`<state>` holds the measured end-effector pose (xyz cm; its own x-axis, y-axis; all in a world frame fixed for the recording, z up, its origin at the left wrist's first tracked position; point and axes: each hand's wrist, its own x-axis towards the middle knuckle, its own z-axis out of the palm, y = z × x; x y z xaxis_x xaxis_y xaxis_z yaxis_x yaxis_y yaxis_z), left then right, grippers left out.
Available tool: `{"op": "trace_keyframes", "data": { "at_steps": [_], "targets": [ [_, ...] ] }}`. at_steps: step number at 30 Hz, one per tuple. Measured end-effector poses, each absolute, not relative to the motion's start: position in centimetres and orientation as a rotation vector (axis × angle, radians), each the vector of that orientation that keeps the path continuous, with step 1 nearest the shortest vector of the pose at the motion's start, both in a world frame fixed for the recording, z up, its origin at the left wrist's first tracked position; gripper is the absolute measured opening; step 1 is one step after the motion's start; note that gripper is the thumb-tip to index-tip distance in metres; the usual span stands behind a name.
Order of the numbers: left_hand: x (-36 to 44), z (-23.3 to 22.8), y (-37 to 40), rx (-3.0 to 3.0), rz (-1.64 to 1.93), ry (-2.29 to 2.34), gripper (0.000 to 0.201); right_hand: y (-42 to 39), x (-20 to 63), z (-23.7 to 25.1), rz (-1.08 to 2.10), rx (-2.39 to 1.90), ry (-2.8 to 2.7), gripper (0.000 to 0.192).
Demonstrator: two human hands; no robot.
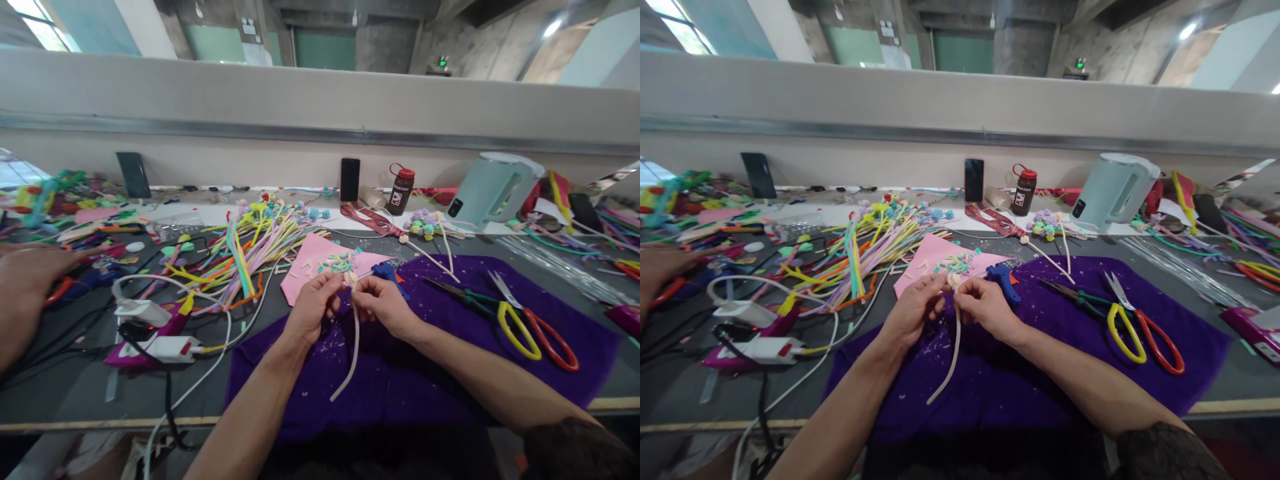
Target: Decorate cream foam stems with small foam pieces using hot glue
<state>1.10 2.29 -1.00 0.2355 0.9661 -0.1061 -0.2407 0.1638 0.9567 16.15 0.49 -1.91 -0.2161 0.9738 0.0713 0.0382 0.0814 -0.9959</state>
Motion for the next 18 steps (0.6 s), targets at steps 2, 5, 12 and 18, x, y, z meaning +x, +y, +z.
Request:
{"op": "trace_keyframes", "data": {
  "at_steps": [2, 5, 12, 18],
  "targets": [
    [1.21, -1.12, 2.13, 1.022, 0.958, 0.889, 0.028, 0.56, 16.21, -1.94, 1.282, -1.077, -1.417, 0.018],
    [1.36, -1.13, 1.88, 0.989, 0.935, 0.872, 0.025, 0.68, 16.23, -2.07, 1.267, -1.085, -1.400, 0.019],
    [1.61, -1.46, 1.78, 0.930, 0.964, 0.861, 0.022, 0.72, 16.23, -2.32, 1.208, -1.060, -1.404, 0.019],
    [1.83, -1.79, 1.79, 0.895, 0.984, 0.854, 0.020, 0.68, 16.20, -2.26, 1.130, -1.066, -1.463, 0.016]
  ]
}}
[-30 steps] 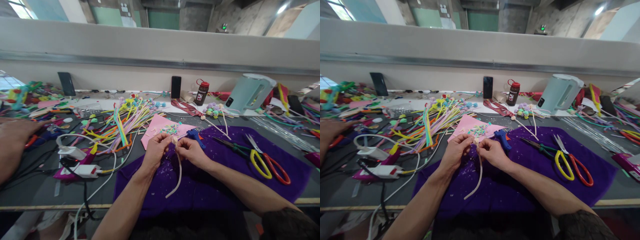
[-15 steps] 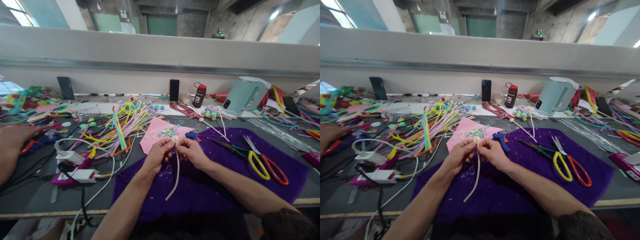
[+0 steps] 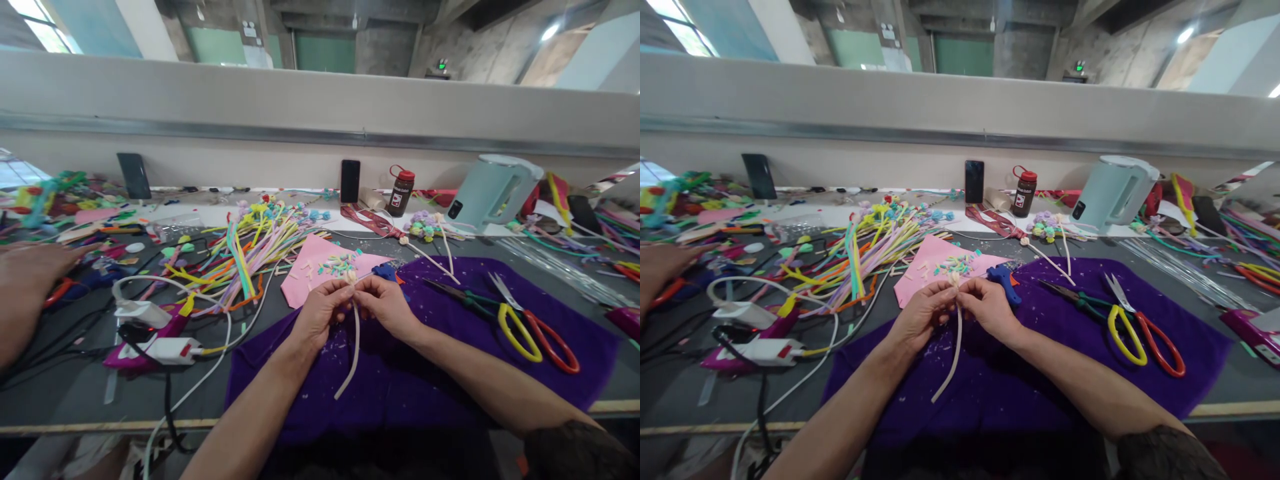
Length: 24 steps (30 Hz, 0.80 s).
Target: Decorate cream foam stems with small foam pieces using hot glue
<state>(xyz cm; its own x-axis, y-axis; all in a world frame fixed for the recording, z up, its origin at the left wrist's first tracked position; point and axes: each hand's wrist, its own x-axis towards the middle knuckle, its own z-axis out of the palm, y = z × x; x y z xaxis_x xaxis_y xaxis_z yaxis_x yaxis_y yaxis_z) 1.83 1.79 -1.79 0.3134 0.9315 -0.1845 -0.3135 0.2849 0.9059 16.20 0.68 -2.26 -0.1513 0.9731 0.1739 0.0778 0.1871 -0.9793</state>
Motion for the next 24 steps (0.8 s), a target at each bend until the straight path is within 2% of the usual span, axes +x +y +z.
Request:
{"op": "trace_keyframes", "data": {
  "at_steps": [14, 24],
  "targets": [
    [2.28, -2.01, 1.61, 0.938, 1.090, 0.897, 0.021, 0.52, 15.94, -1.93, 1.101, -1.049, -1.459, 0.012],
    [2.42, -1.97, 1.49, 0.897, 1.170, 0.901, 0.022, 0.73, 16.24, -2.09, 1.360, -0.993, -1.307, 0.019]
  ]
}}
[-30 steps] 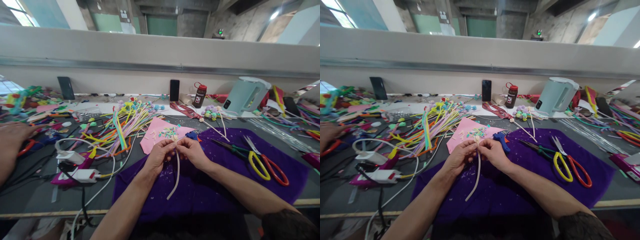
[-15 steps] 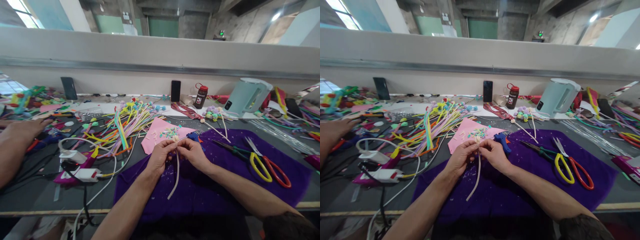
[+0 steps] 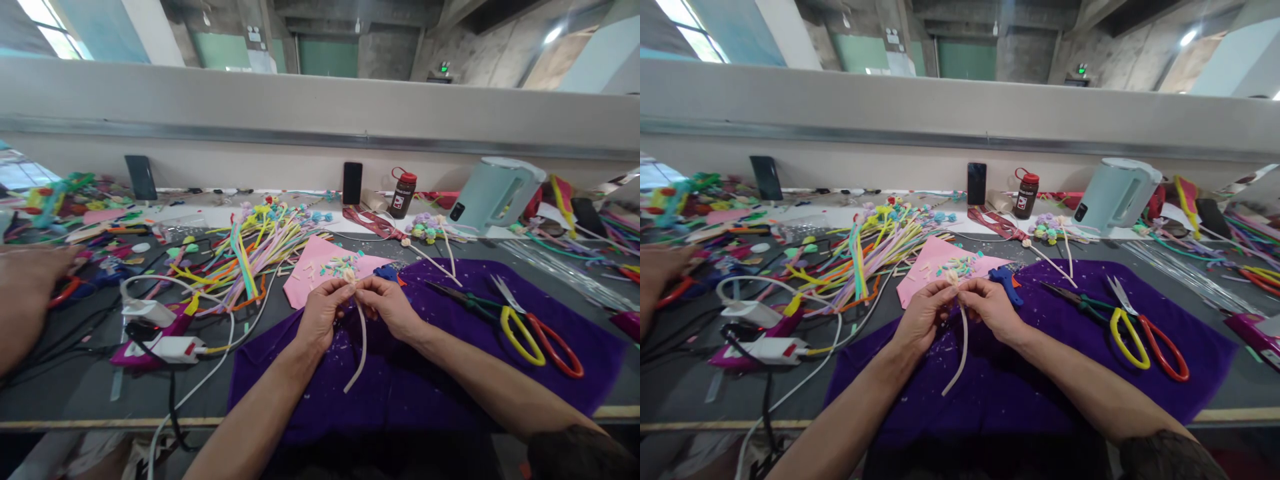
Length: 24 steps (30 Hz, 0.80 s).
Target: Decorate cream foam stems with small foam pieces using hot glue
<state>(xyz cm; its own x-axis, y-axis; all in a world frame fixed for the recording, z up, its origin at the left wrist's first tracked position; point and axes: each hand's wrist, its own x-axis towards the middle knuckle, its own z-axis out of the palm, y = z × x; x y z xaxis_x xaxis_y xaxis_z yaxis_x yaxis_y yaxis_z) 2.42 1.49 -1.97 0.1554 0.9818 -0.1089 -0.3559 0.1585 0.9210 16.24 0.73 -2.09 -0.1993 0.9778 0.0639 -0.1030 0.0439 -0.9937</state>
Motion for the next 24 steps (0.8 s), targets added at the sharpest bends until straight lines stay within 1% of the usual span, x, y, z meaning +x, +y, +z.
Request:
{"op": "trace_keyframes", "data": {
  "at_steps": [4, 7, 12, 24],
  "targets": [
    [2.39, -1.82, 1.48, 0.889, 1.169, 0.893, 0.021, 0.59, 16.08, -1.99, 1.371, -0.986, -1.332, 0.020],
    [2.29, -1.67, 1.47, 0.899, 1.142, 0.879, 0.021, 0.57, 16.05, -1.87, 1.385, -0.982, -1.326, 0.017],
    [2.13, -1.31, 1.42, 0.906, 1.086, 0.863, 0.025, 0.68, 16.09, -1.90, 1.390, -0.938, -1.309, 0.017],
    [2.04, -1.67, 1.60, 0.886, 1.093, 0.874, 0.025, 0.53, 15.95, -2.14, 1.407, -0.948, -1.334, 0.018]
  ]
}}
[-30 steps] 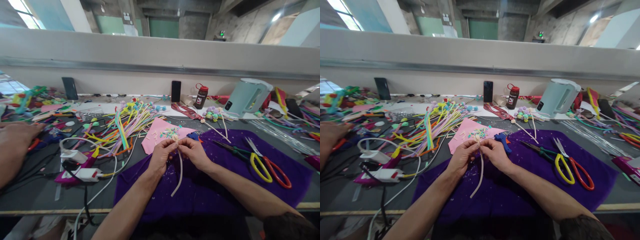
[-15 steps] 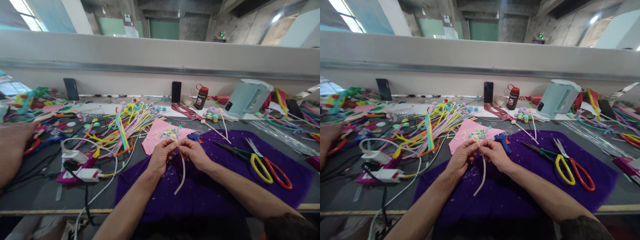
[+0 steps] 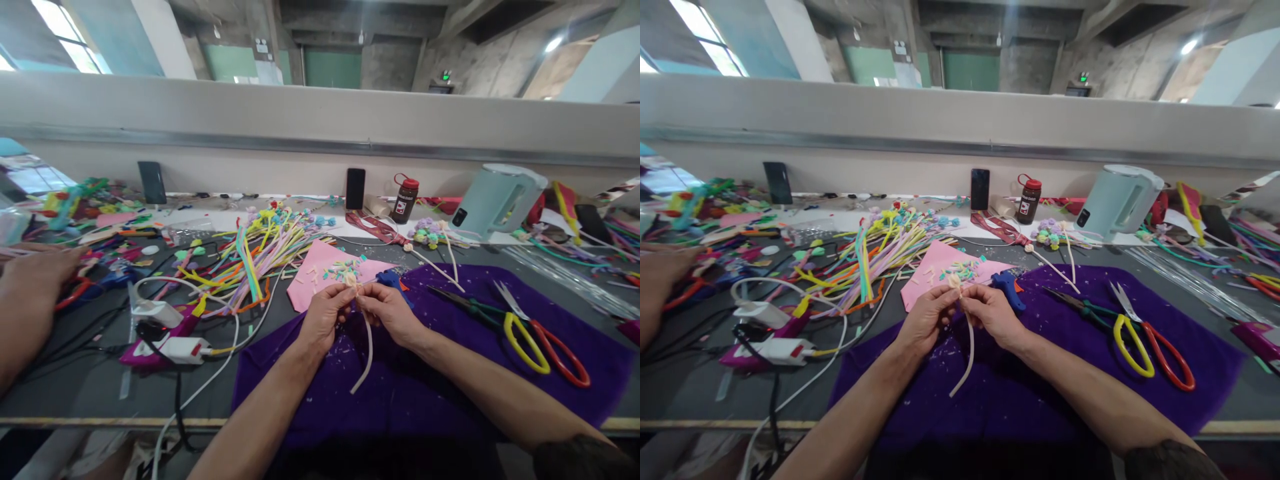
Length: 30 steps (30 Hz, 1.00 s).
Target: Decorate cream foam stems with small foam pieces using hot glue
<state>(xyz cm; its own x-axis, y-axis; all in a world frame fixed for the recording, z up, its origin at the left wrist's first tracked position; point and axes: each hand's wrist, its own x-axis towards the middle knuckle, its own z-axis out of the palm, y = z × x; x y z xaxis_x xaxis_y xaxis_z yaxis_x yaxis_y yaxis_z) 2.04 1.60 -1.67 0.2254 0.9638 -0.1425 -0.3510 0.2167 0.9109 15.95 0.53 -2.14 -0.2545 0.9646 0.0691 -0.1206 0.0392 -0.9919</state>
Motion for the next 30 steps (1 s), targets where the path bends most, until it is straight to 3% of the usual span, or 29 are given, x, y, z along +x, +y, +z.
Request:
{"op": "trace_keyframes", "data": {
  "at_steps": [17, 30],
  "targets": [
    [1.1, -0.8, 1.5, 0.994, 1.072, 0.886, 0.021, 1.5, 17.3, -1.4, 1.327, -1.058, -1.404, 0.025],
    [0.5, 1.1, 0.7, 1.096, 0.935, 0.867, 0.022, 2.5, 19.0, -0.1, 1.379, -0.889, -1.308, 0.023]
  ]
}}
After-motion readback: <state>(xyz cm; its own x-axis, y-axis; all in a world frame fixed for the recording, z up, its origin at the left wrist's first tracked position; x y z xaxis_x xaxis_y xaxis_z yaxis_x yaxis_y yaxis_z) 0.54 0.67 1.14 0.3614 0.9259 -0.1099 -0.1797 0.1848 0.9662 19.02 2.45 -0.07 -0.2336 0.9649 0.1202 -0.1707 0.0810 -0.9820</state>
